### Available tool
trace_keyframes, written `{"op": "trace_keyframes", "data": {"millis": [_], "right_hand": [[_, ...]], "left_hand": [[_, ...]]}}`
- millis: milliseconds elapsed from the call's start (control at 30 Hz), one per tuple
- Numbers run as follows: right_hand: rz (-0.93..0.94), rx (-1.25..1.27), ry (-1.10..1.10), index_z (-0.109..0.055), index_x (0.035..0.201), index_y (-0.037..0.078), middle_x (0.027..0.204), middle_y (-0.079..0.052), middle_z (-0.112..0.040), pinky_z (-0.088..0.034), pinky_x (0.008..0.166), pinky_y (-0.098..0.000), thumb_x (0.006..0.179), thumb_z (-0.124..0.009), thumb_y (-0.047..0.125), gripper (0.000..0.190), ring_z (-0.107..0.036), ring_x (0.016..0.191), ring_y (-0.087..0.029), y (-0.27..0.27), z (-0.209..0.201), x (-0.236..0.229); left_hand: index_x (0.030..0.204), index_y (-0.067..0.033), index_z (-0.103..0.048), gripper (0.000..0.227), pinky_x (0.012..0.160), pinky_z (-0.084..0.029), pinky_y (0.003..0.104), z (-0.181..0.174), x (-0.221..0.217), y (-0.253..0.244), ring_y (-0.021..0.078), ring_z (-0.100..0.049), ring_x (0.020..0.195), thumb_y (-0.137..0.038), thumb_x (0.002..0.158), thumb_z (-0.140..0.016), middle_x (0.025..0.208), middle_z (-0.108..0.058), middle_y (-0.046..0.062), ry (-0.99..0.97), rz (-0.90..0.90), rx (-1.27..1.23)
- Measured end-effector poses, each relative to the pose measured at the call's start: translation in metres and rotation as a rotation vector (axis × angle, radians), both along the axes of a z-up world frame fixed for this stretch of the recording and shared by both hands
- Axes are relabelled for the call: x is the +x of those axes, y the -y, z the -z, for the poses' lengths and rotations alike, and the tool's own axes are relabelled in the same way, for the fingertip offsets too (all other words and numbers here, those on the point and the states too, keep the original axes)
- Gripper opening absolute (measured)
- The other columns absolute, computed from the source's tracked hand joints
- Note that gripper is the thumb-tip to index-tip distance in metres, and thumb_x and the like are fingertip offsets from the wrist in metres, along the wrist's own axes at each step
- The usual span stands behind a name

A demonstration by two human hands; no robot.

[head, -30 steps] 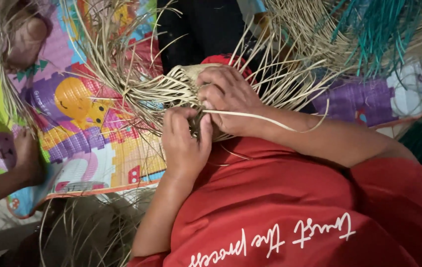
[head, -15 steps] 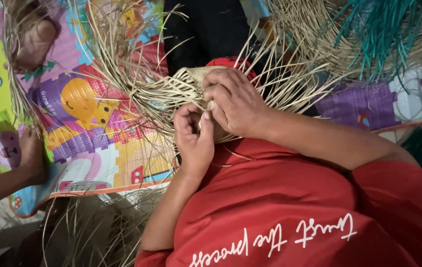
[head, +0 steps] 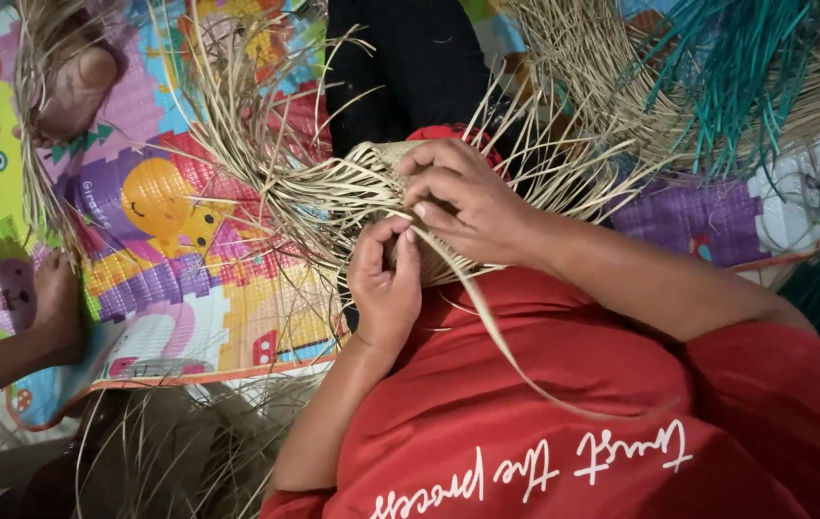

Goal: Weaving a basket from dried straw fibers while sitting on a floor mat, using hands and a thin guide tool to thread and tighten the weave.

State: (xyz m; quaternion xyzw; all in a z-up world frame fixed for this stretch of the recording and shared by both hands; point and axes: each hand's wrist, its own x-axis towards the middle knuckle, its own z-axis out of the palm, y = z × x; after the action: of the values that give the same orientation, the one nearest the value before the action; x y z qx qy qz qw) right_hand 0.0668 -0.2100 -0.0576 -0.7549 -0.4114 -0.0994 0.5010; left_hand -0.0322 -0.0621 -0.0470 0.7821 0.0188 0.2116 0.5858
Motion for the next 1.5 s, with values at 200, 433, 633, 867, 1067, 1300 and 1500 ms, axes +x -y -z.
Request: {"op": "trace_keyframes", "data": {"millis": [200, 433, 633, 867, 1067, 1300, 1500], "right_hand": [[-0.088, -0.003, -0.085, -0.073, 0.099, 0.014, 0.132, -0.013, -0.06, -0.037, 0.108, -0.0485, 0.101, -0.07, 0.025, 0.012, -0.051, 0.13, -0.039, 0.004, -0.031, 0.002], [-0.101, -0.138, -0.268, -0.072, 0.088, 0.017, 0.12, -0.006, -0.065, -0.039, 0.098, -0.0531, 0.089, -0.079, 0.024, 0.009, -0.056, 0.12, -0.036, 0.0, -0.025, 0.01], [-0.167, -0.16, -0.415, -0.068, 0.08, 0.016, 0.123, -0.006, -0.061, -0.039, 0.102, -0.053, 0.082, -0.075, 0.017, 0.008, -0.053, 0.123, -0.035, -0.005, -0.041, 0.007], [-0.769, 0.455, -0.77, -0.063, 0.104, 0.009, 0.146, -0.012, -0.053, -0.045, 0.125, -0.0412, 0.106, -0.056, 0.018, 0.011, -0.054, 0.131, -0.02, 0.025, -0.146, 0.032], [-0.387, 0.224, -0.512, -0.068, 0.12, -0.001, 0.116, -0.016, -0.064, -0.051, 0.098, -0.0454, 0.102, -0.059, 0.005, 0.021, -0.064, 0.114, -0.032, 0.031, -0.028, 0.037], [-0.294, 0.011, -0.247, -0.078, 0.101, 0.009, 0.111, -0.009, -0.073, -0.049, 0.092, -0.0451, 0.094, -0.077, 0.012, 0.007, -0.067, 0.103, -0.03, 0.026, -0.008, 0.023], [-0.31, -0.042, -0.158, -0.076, 0.092, 0.01, 0.101, -0.005, -0.07, -0.05, 0.086, -0.043, 0.093, -0.079, 0.015, 0.006, -0.065, 0.096, -0.029, 0.02, -0.022, 0.024]], "left_hand": [[0.102, 0.0003, -0.067, 0.006, 0.083, -0.057, 0.04, 0.011, -0.001, -0.004, 0.0271, -0.072, 0.089, 0.002, 0.097, -0.067, 0.094, -0.072, 0.014, -0.015, 0.003, -0.059], [0.101, -0.0011, -0.069, 0.006, 0.08, -0.056, 0.038, 0.019, -0.003, -0.003, 0.0217, -0.071, 0.083, 0.0, 0.096, -0.069, 0.088, -0.074, 0.013, -0.048, 0.016, -0.13], [0.102, -0.004, -0.068, 0.006, 0.076, -0.054, 0.036, 0.028, -0.005, -0.004, 0.014, -0.065, 0.081, -0.003, 0.096, -0.07, 0.087, -0.075, 0.012, -0.083, 0.015, -0.174], [0.11, -0.0004, -0.068, 0.015, 0.053, -0.038, 0.018, 0.001, -0.001, -0.004, 0.005, -0.043, 0.06, 0.004, 0.096, -0.068, 0.084, -0.064, 0.0, -0.126, 0.08, -0.087], [0.104, -0.0038, -0.072, 0.008, 0.081, -0.059, 0.035, 0.016, -0.005, -0.003, 0.0224, -0.076, 0.087, -0.003, 0.096, -0.07, 0.095, -0.079, 0.013, -0.106, -0.007, -0.095], [0.104, -0.0021, -0.069, 0.007, 0.081, -0.06, 0.038, 0.015, 0.002, -0.004, 0.0233, -0.075, 0.092, -0.003, 0.098, -0.065, 0.095, -0.077, 0.015, -0.106, 0.014, -0.109], [0.104, -0.0022, -0.071, 0.008, 0.083, -0.06, 0.036, 0.017, 0.001, -0.004, 0.0227, -0.075, 0.091, -0.001, 0.097, -0.068, 0.097, -0.077, 0.014, -0.1, -0.004, -0.073]]}}
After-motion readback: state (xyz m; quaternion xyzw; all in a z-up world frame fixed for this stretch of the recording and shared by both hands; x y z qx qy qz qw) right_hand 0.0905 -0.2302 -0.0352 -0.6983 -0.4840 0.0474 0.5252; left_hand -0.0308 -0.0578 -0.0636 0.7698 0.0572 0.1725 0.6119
